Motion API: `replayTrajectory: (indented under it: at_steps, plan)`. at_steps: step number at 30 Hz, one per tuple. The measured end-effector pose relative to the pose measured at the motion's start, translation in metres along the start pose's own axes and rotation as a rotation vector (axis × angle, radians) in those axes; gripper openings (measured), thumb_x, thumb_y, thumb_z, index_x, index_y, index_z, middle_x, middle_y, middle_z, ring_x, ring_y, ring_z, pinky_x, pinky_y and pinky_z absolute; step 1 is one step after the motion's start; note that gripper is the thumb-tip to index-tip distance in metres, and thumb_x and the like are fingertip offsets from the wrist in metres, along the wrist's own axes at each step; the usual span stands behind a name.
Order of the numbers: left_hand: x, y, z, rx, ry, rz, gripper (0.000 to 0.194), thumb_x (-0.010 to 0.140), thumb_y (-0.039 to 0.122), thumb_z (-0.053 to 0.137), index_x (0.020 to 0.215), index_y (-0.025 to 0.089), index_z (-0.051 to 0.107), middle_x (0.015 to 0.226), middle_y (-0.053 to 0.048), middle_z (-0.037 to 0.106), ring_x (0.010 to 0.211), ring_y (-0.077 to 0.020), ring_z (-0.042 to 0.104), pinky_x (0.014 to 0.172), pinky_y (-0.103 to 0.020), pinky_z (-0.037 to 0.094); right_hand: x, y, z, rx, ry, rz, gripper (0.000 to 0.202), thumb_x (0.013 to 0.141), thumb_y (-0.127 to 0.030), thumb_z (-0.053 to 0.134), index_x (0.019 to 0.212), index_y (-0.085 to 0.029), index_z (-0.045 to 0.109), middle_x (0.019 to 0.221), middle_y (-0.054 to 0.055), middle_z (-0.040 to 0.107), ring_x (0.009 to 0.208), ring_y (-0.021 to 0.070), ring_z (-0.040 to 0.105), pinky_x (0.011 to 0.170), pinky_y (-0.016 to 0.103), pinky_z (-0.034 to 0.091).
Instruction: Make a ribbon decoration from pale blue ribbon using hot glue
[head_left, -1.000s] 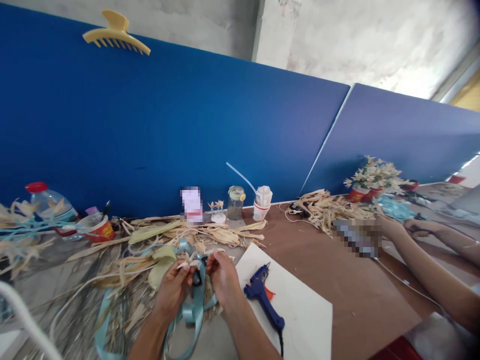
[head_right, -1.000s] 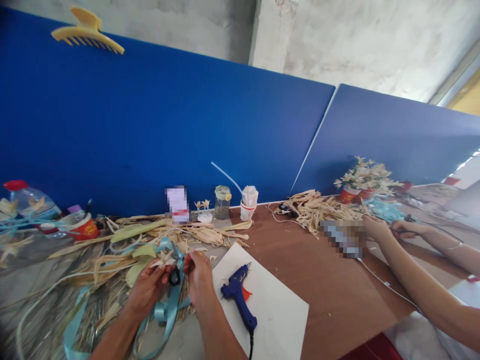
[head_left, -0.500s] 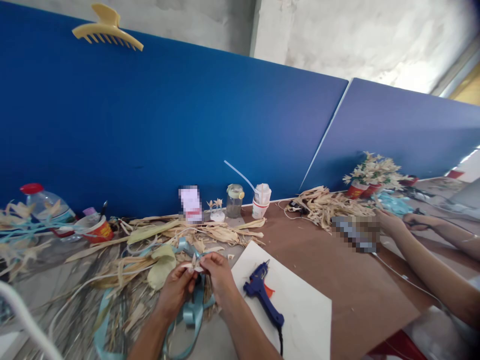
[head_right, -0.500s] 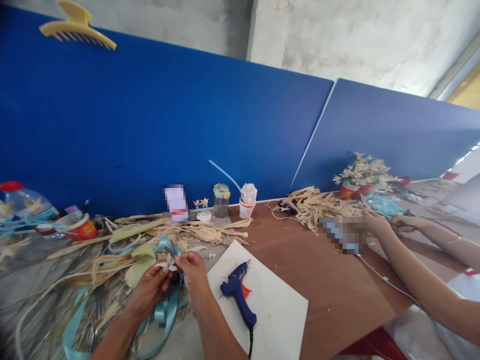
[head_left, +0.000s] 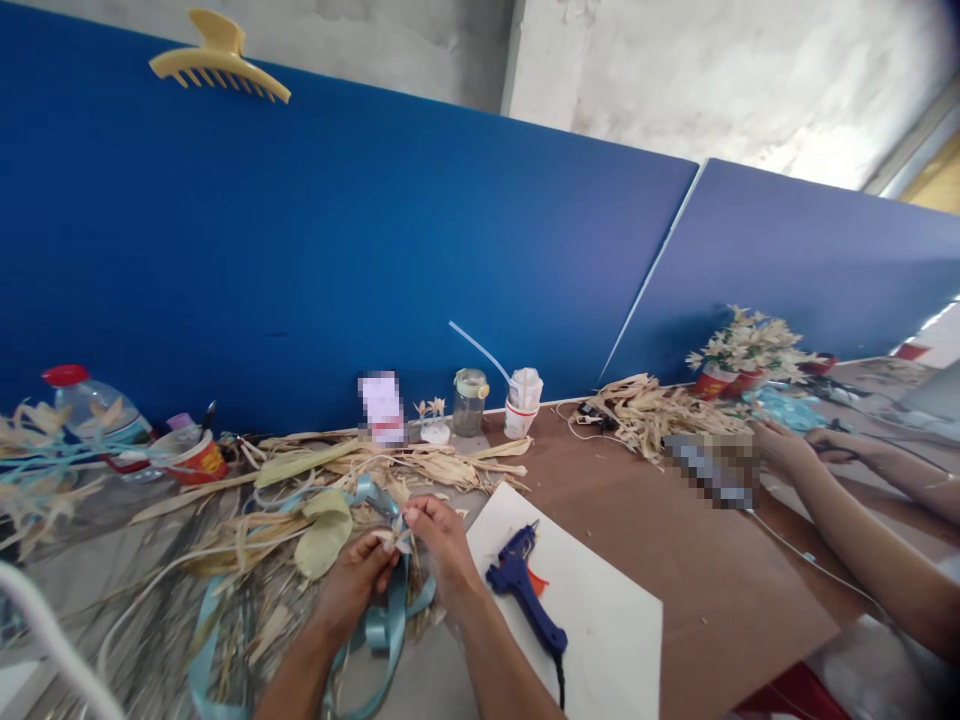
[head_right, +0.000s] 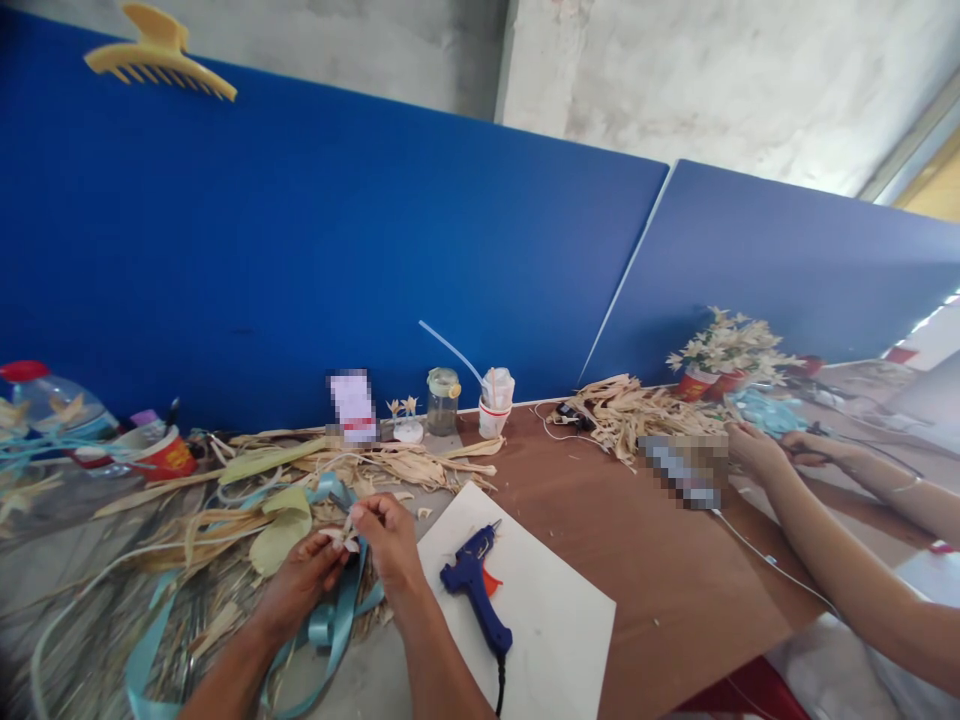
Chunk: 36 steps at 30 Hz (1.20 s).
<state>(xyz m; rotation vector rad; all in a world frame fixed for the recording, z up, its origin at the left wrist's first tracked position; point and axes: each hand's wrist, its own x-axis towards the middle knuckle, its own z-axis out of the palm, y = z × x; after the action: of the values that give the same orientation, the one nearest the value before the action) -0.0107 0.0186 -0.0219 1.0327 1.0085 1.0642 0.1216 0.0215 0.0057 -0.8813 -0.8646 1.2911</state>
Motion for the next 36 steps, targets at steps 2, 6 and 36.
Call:
replayTrajectory:
  at_steps: [2, 6, 36]
  plan:
    - [0.0, -0.001, -0.001, 0.023, -0.022, 0.01, 0.038, 0.065, 0.051, 0.073, 0.06, 0.016, 0.06, 0.047, 0.006, 0.046, 0.039, -0.0053, 0.032, 0.041, -0.02, 0.021, 0.001, 0.0, 0.0, -0.092, 0.02, -0.02, 0.011, 0.062, -0.028, 0.071, 0.059, -0.018, 0.067, 0.06, -0.002, 0.059, 0.059, 0.012, 0.047, 0.058, 0.024, 0.036]
    - [0.0, -0.003, -0.002, 0.038, -0.07, 0.017, 0.039, 0.067, 0.053, 0.071, 0.062, 0.016, 0.06, 0.047, 0.007, 0.043, 0.039, -0.0052, 0.031, 0.041, -0.019, 0.02, 0.004, 0.004, 0.002, -0.049, 0.052, 0.051, 0.011, 0.059, -0.022, 0.067, 0.05, -0.018, 0.062, 0.049, -0.005, 0.054, 0.05, 0.0096, 0.044, 0.054, 0.023, 0.035]
    - [0.003, 0.008, -0.002, -0.308, 0.113, 0.038, 0.032, 0.052, 0.032, 0.084, 0.059, 0.015, 0.058, 0.058, 0.001, 0.061, 0.046, -0.0058, 0.044, 0.045, -0.018, 0.033, 0.004, 0.0, -0.007, 0.463, 0.043, 0.266, 0.041, 0.063, -0.056, 0.071, 0.071, -0.016, 0.069, 0.066, 0.003, 0.063, 0.063, 0.0155, 0.056, 0.06, 0.027, 0.044]
